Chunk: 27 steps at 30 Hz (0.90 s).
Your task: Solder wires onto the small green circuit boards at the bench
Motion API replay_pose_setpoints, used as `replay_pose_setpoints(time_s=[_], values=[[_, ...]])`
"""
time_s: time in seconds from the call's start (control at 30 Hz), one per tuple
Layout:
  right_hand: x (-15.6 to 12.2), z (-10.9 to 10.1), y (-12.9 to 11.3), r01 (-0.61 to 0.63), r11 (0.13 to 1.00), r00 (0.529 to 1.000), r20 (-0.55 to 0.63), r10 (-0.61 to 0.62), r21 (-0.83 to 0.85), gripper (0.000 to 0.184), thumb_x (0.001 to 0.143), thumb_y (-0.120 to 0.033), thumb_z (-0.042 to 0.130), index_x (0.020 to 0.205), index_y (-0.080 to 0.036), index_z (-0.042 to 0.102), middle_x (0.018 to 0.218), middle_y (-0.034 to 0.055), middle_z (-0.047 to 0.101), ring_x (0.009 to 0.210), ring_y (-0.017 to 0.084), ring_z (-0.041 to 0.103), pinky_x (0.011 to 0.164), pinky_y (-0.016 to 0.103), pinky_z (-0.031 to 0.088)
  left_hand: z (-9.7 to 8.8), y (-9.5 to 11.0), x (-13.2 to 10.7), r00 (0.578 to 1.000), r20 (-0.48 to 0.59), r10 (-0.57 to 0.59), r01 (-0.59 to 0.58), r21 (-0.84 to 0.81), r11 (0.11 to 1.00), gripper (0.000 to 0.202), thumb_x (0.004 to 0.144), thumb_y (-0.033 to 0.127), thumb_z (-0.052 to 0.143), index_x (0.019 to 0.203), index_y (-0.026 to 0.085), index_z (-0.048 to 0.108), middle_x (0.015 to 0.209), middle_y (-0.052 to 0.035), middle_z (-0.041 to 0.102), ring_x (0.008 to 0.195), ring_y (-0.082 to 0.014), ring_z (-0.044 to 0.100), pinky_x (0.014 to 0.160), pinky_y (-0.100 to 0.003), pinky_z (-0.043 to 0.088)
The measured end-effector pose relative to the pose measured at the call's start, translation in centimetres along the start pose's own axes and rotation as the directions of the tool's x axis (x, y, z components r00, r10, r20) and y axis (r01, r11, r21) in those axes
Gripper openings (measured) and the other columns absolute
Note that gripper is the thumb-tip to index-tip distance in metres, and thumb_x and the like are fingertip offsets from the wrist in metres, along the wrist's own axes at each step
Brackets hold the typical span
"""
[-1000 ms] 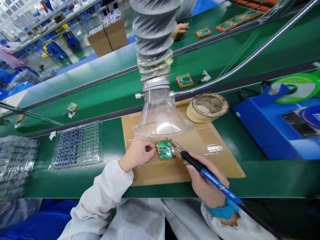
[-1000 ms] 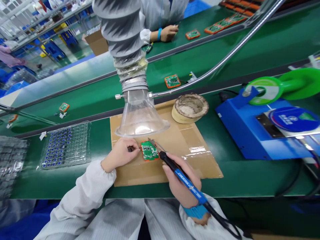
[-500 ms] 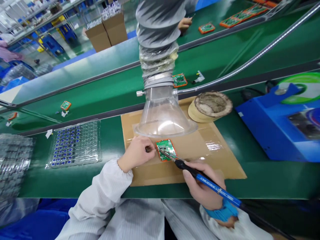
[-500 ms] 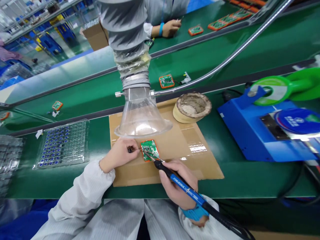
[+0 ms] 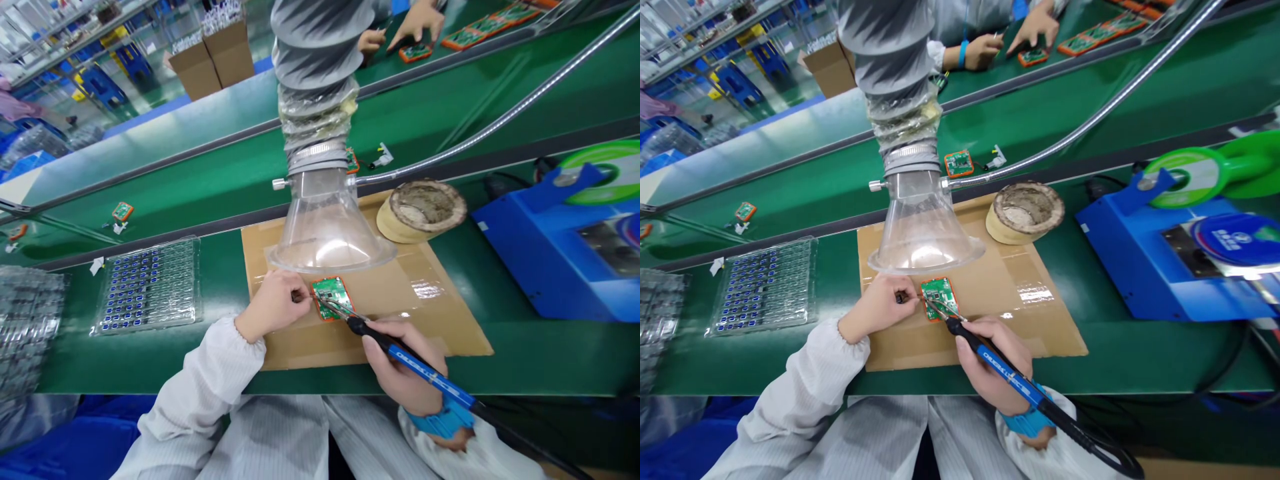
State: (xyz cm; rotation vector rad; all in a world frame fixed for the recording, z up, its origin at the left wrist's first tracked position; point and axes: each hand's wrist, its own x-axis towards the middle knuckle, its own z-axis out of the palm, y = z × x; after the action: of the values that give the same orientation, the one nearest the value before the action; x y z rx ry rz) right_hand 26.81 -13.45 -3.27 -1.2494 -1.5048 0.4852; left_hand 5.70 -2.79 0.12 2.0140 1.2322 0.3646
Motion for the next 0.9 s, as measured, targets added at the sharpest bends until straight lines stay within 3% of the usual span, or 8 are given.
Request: replay_pose_setpoints(time_s=[0.9], values=[[0.33,0.13,-0.16,-0.036,0.999,0.999,-0.014,0.036,0.011,0.011,0.088,-0.024,0.069,0.097,-0.030,0.066,0.081,0.0020,0.071,0.069,0.023,0.070,0.061,0.036,0.060,-0.01,0.02,0.04,0.999,0.010,-0.035,0.036,-0.053,0.998,0.014,0.076,0.007,0.065,0.066,0.016,0.064,0.077,-0.0014,0.070,0.074,-0.0157,0.060,0.071,-0.028,0.046]])
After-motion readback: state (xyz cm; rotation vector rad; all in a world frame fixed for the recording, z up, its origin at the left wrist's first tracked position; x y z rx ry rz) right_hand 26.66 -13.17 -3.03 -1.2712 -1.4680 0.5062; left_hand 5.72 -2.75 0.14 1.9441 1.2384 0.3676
